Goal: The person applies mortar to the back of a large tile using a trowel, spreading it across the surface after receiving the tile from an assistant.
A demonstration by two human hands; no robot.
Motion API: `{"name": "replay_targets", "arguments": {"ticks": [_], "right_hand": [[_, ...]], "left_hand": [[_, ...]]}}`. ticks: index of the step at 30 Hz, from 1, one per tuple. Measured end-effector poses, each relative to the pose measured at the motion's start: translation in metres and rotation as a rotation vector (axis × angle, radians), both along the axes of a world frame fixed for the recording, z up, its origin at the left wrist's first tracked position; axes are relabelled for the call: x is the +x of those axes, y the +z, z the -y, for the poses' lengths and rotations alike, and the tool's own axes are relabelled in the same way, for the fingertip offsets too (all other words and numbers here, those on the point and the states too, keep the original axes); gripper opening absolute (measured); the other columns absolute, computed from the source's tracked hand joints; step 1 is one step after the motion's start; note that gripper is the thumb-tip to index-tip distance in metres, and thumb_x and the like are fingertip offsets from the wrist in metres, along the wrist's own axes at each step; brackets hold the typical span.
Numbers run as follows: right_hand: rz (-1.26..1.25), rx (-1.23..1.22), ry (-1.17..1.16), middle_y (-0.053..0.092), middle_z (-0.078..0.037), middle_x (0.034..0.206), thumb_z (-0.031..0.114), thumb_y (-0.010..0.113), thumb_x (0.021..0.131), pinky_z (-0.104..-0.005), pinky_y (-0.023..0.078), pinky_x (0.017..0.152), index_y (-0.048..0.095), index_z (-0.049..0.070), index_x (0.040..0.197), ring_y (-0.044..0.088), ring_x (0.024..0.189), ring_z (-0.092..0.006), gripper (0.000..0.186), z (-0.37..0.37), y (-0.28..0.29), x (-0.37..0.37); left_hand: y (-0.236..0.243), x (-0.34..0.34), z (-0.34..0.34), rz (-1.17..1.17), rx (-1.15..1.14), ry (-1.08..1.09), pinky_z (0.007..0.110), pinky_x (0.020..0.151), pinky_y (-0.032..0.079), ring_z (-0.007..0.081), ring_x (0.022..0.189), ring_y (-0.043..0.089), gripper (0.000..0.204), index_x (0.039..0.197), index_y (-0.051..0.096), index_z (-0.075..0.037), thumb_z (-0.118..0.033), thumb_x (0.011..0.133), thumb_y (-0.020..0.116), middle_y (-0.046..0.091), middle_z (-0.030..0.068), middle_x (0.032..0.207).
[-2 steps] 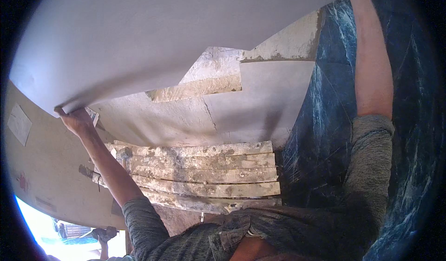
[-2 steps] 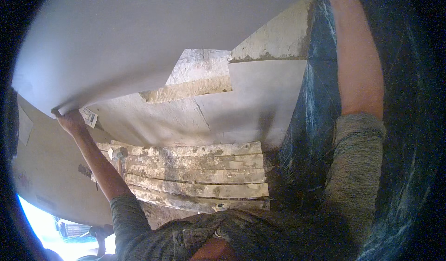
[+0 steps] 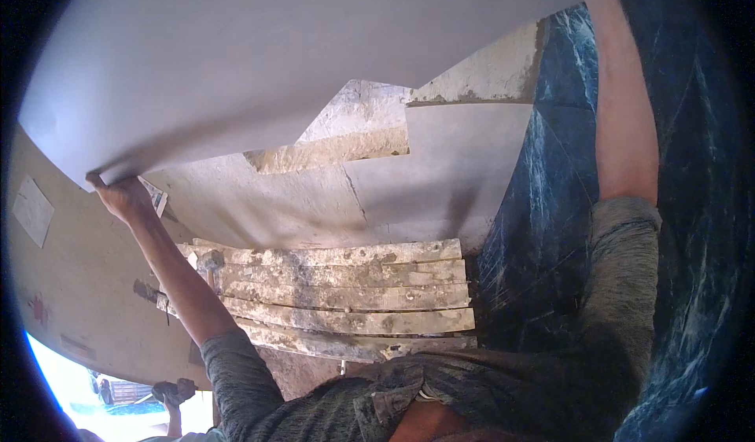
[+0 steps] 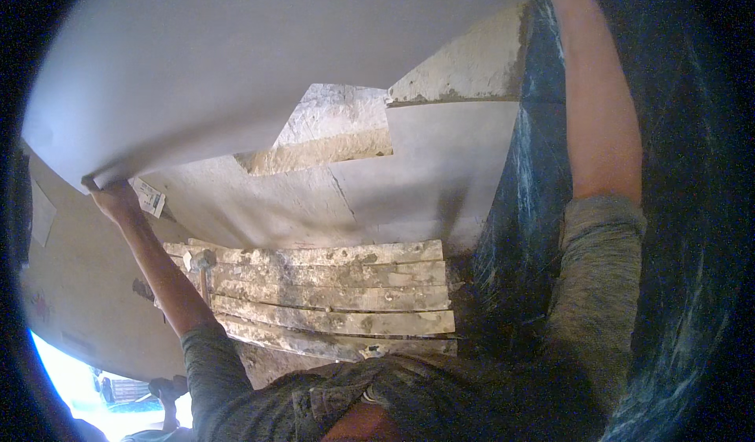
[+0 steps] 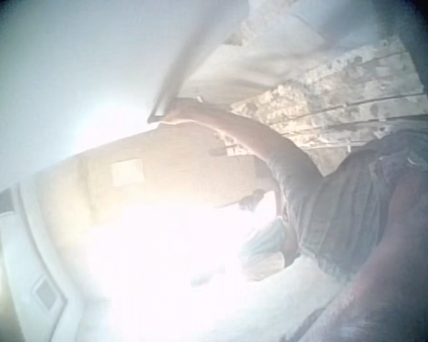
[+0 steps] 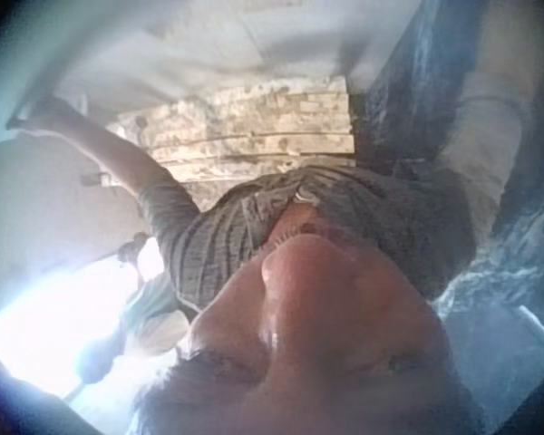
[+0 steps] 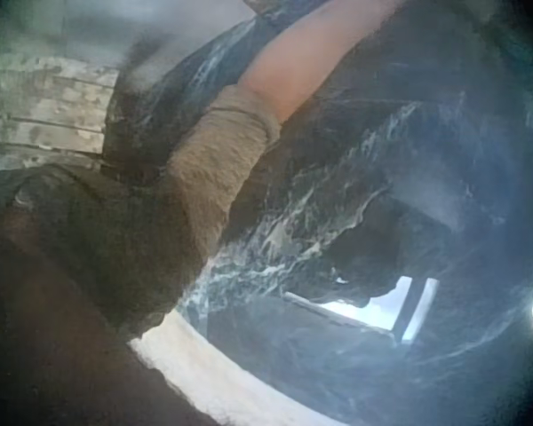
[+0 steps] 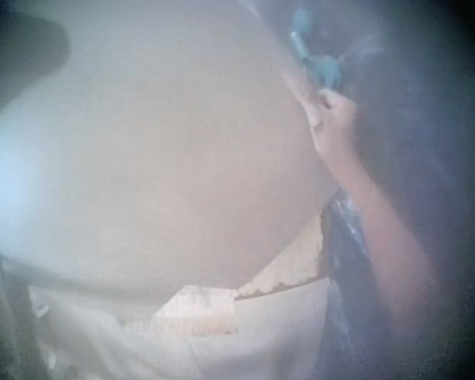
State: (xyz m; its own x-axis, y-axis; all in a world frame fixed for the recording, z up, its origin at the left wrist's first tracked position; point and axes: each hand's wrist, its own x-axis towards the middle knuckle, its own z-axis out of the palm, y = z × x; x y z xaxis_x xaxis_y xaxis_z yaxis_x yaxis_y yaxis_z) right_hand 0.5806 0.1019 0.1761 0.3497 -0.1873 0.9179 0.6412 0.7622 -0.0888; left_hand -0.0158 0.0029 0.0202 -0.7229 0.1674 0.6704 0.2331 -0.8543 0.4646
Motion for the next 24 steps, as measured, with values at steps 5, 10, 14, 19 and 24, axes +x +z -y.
{"name": "replay_targets", "arguments": {"ticks": [5, 10, 14, 19, 24], "right_hand": [[-0.029, 0.001, 0.026, 0.037, 0.004, 0.06, 0.047, 0.064, 0.089, -0.0306, 0.031, 0.053, 0.046, 0.003, 0.061, 0.035, 0.061, -0.0086, 0.056, -0.024, -0.028, 0.011], [-0.139, -0.102, 0.025, 0.035, 0.003, 0.059, 0.047, 0.065, 0.089, -0.0321, 0.03, 0.052, 0.044, 0.003, 0.059, 0.033, 0.062, -0.0088, 0.057, -0.033, -0.056, 0.018], [-0.226, -0.358, 0.009, 0.051, -0.007, 0.067, 0.037, 0.062, 0.091, -0.0352, 0.042, 0.064, 0.057, 0.0, 0.073, 0.049, 0.068, -0.0145, 0.041, -0.054, -0.072, 0.041], [-0.144, -0.126, 0.019, 0.052, -0.005, 0.065, 0.053, 0.06, 0.09, -0.0313, 0.042, 0.063, 0.064, -0.001, 0.08, 0.045, 0.065, -0.0134, 0.055, -0.117, -0.117, 0.07], [-0.184, -0.156, 0.038, 0.047, -0.002, 0.061, 0.046, 0.061, 0.092, -0.0303, 0.039, 0.059, 0.061, -0.004, 0.075, 0.042, 0.064, -0.0119, 0.053, -0.137, -0.139, 0.074]], "left_hand": [[0.037, -0.003, -0.008, 0.079, 0.108, 0.068, 0.036, 0.1, 0.042, 0.0246, 0.109, 0.054, 0.052, 0.127, 0.051, 0.007, -0.036, 0.098, 0.054, 0.055, 0.0132, 0.121], [0.061, -0.049, -0.023, -0.379, -0.233, 0.804, 0.034, 0.078, 0.052, 0.0232, 0.086, 0.062, 0.037, 0.123, 0.056, -0.006, -0.018, 0.089, 0.063, 0.064, 0.0095, 0.1], [0.104, -0.095, -0.052, -0.629, -0.136, 0.838, 0.038, 0.074, 0.054, 0.0298, 0.082, 0.067, 0.049, 0.124, 0.056, -0.019, -0.001, 0.078, 0.063, 0.068, 0.0143, 0.094], [0.125, -0.056, -0.069, -0.575, -0.146, 0.712, 0.036, 0.07, 0.053, 0.025, 0.078, 0.067, 0.043, 0.122, 0.057, -0.018, -0.004, 0.082, 0.054, 0.07, 0.0119, 0.088], [0.14, -0.034, -0.096, -0.596, -0.093, 0.624, 0.033, 0.069, 0.053, 0.0197, 0.077, 0.065, 0.037, 0.121, 0.058, -0.016, -0.008, 0.086, 0.052, 0.069, 0.0096, 0.09]]}}
